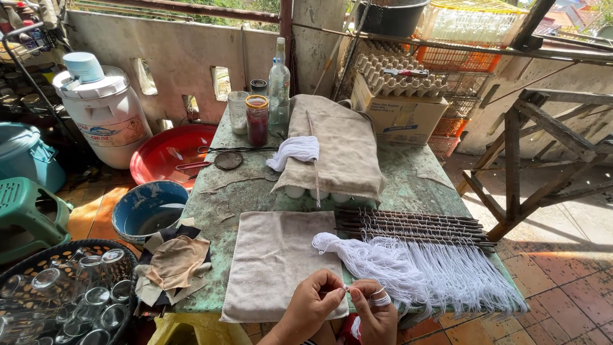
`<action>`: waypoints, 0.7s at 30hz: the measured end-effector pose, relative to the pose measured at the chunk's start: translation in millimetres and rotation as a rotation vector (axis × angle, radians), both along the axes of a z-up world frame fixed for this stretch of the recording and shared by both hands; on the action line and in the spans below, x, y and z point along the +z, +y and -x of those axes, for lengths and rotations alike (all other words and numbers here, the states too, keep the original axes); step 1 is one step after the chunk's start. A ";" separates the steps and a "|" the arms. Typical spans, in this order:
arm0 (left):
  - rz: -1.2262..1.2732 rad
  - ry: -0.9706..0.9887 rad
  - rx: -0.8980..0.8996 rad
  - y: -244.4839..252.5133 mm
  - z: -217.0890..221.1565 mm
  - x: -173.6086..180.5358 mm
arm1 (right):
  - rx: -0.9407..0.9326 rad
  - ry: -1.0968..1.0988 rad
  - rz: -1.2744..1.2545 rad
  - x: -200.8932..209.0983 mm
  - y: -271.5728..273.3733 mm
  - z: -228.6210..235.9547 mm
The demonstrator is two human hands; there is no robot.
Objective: A person is manually winding white thread around a small wooden loom frame on a workbench.
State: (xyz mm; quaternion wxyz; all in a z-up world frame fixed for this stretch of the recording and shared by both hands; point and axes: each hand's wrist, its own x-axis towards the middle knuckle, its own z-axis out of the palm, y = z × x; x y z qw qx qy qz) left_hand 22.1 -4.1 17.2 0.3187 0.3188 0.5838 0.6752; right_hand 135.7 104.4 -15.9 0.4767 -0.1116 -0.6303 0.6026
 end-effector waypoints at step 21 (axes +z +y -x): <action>-0.019 -0.038 -0.011 0.7 8.9 0.3 | 0.361 0.328 0.698 -14.7 8.1 0.3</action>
